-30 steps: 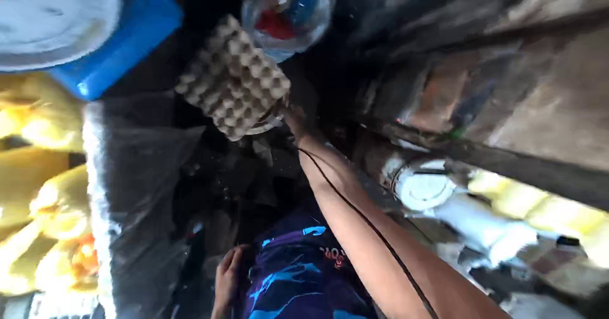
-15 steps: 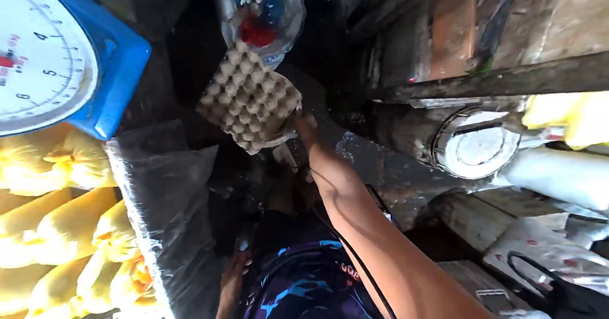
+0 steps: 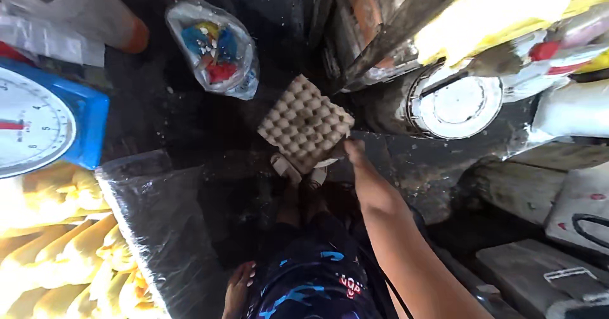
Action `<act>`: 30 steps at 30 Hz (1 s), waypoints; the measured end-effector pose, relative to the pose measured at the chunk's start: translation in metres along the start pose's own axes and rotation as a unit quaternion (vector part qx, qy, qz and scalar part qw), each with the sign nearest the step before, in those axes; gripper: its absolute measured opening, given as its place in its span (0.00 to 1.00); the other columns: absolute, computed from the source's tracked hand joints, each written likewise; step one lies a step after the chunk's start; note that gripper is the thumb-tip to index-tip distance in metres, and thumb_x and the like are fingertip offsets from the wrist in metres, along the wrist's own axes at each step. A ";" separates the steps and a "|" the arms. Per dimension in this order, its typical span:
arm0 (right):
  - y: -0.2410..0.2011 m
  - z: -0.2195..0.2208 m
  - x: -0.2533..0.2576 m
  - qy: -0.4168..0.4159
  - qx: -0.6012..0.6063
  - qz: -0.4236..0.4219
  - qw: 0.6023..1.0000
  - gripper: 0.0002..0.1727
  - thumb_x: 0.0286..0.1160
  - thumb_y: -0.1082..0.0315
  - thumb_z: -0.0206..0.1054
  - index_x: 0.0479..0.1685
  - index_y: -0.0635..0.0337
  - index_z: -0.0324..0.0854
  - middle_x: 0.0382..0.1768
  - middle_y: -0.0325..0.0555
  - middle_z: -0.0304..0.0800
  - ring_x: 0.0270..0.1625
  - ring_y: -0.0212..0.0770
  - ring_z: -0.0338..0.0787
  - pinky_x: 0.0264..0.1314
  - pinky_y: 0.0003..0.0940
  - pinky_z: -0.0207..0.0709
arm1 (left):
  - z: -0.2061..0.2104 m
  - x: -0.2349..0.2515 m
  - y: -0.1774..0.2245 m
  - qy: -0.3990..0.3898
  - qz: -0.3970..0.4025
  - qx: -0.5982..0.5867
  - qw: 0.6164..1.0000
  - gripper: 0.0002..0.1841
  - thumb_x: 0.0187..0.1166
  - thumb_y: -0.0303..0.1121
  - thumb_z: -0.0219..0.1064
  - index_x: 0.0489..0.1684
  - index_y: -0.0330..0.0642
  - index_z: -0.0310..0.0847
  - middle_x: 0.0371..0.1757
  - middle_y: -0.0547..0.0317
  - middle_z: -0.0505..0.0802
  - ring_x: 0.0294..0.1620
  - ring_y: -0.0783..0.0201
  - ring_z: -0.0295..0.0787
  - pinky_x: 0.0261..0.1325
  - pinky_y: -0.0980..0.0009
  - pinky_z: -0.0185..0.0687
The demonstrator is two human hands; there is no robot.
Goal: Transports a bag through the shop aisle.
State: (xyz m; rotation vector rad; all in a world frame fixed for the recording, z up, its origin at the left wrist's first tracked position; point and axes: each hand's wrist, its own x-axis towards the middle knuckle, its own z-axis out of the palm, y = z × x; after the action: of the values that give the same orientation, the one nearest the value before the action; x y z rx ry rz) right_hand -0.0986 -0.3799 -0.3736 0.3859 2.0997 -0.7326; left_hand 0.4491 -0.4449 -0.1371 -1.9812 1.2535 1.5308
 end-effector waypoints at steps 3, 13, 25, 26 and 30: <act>0.036 -0.072 0.028 0.027 -0.008 0.001 1.000 0.27 0.72 0.53 0.75 0.60 0.67 0.85 0.58 0.65 0.89 0.62 0.62 0.88 0.67 0.67 0.79 | 0.000 0.006 0.002 -0.022 0.015 0.082 0.996 0.19 0.90 0.45 0.58 0.64 0.44 0.87 0.57 0.54 0.95 0.55 0.58 0.93 0.60 0.55 0.89; 0.135 -0.208 0.065 0.051 -0.088 0.079 0.992 0.29 0.83 0.58 0.65 0.76 0.70 0.73 0.73 0.68 0.79 0.74 0.61 0.80 0.76 0.61 0.72 | 0.021 0.017 0.059 -0.044 0.047 0.246 0.967 0.21 0.89 0.51 0.59 0.65 0.49 0.87 0.60 0.55 0.94 0.61 0.59 0.90 0.70 0.49 0.83; 0.124 -0.140 -0.051 0.192 0.110 0.061 0.973 0.37 0.84 0.40 0.61 0.69 0.68 0.80 0.63 0.68 0.87 0.67 0.61 0.86 0.72 0.61 0.76 | 0.052 0.031 0.127 -0.046 0.099 0.324 0.940 0.22 0.90 0.51 0.56 0.64 0.46 0.87 0.61 0.47 0.92 0.65 0.49 0.89 0.71 0.40 0.78; 0.125 -0.134 -0.055 0.186 0.111 0.064 0.974 0.37 0.82 0.39 0.63 0.68 0.68 0.81 0.63 0.68 0.86 0.68 0.62 0.85 0.72 0.61 0.75 | 0.052 0.029 0.134 -0.049 0.105 0.326 0.938 0.23 0.90 0.52 0.56 0.65 0.46 0.86 0.62 0.46 0.92 0.66 0.49 0.88 0.72 0.40 0.78; 0.122 -0.130 -0.072 0.108 0.174 0.027 0.978 0.39 0.75 0.49 0.74 0.77 0.69 0.72 0.69 0.66 0.82 0.72 0.57 0.83 0.76 0.56 0.76 | 0.045 0.022 0.163 -0.047 0.146 0.305 0.940 0.24 0.91 0.51 0.54 0.67 0.44 0.85 0.64 0.45 0.91 0.69 0.49 0.87 0.75 0.41 0.76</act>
State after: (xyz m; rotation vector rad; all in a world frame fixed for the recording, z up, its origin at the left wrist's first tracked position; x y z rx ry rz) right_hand -0.0757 -0.2036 -0.2994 0.7402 2.1505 -1.0705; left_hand 0.2924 -0.5123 -0.1348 -1.3534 1.7733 1.1308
